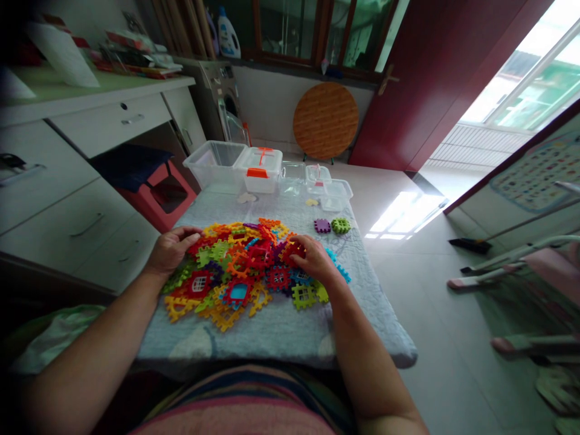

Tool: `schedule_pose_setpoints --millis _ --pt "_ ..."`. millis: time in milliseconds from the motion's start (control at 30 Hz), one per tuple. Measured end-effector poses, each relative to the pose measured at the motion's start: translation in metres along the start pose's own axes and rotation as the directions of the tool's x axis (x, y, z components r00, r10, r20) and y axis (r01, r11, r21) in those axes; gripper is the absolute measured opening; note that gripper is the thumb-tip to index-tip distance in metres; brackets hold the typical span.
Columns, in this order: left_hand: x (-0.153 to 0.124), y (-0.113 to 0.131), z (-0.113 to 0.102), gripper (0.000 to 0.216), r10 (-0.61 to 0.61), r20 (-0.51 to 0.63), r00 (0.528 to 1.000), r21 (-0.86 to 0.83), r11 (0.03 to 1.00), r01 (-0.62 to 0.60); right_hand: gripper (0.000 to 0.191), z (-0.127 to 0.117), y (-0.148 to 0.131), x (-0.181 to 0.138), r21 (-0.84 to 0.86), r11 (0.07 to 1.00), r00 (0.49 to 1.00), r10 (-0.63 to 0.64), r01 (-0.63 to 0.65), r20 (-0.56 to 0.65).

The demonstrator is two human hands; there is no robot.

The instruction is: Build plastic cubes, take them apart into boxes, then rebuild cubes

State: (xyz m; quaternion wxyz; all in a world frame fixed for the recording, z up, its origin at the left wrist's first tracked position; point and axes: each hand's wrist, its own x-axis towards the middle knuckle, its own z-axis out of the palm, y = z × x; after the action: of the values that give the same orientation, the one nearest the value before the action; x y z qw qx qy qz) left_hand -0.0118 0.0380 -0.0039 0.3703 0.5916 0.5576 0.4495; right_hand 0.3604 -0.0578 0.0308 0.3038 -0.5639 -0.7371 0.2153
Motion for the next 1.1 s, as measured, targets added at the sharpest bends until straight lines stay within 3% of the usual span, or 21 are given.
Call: schedule_pose_setpoints --millis 133,467,600,733,800,900,1000,1100 --pt "0.001 -0.003 -0.001 0.03 0.025 0.001 1.0 0.018 1.0 -0.025 0.032 0.006 0.0 0.002 0.01 1.0 0.994 -0.005 0.006 -0.113" --pt "0.001 -0.003 -0.001 0.033 0.015 0.01 1.0 0.0 1.0 -0.015 0.025 0.01 0.003 0.002 -0.015 1.0 0.969 0.009 -0.014 -0.248" --pt "0.001 -0.002 -0.001 0.034 0.014 0.014 1.0 -0.002 1.0 -0.014 0.021 0.008 0.005 0.001 0.185 0.979 0.944 0.142 -0.088 -0.299" --pt "0.0 0.001 0.0 0.034 0.002 0.005 1.0 -0.007 1.0 -0.002 0.023 0.005 0.01 0.002 0.504 0.856 0.897 0.307 -0.115 -0.318" --pt "0.0 0.001 0.0 0.034 -0.004 0.003 1.0 -0.019 1.0 0.004 0.028 0.004 0.009 0.003 0.603 0.792 0.908 0.315 -0.093 -0.274" --pt "0.0 0.002 0.001 0.035 -0.008 0.001 1.0 -0.04 0.999 0.008 0.028 0.004 0.003 0.003 0.665 0.743 0.967 0.218 -0.077 -0.132" --pt "-0.001 0.002 0.001 0.035 -0.009 -0.004 1.0 -0.043 0.999 0.009 0.023 0.004 0.001 0.003 0.619 0.783 0.988 0.134 -0.058 -0.076" --pt "-0.001 0.003 0.001 0.033 -0.011 -0.004 1.0 -0.036 0.999 0.011 0.021 -0.003 0.012 0.003 0.476 0.877 0.965 0.173 -0.061 -0.196"
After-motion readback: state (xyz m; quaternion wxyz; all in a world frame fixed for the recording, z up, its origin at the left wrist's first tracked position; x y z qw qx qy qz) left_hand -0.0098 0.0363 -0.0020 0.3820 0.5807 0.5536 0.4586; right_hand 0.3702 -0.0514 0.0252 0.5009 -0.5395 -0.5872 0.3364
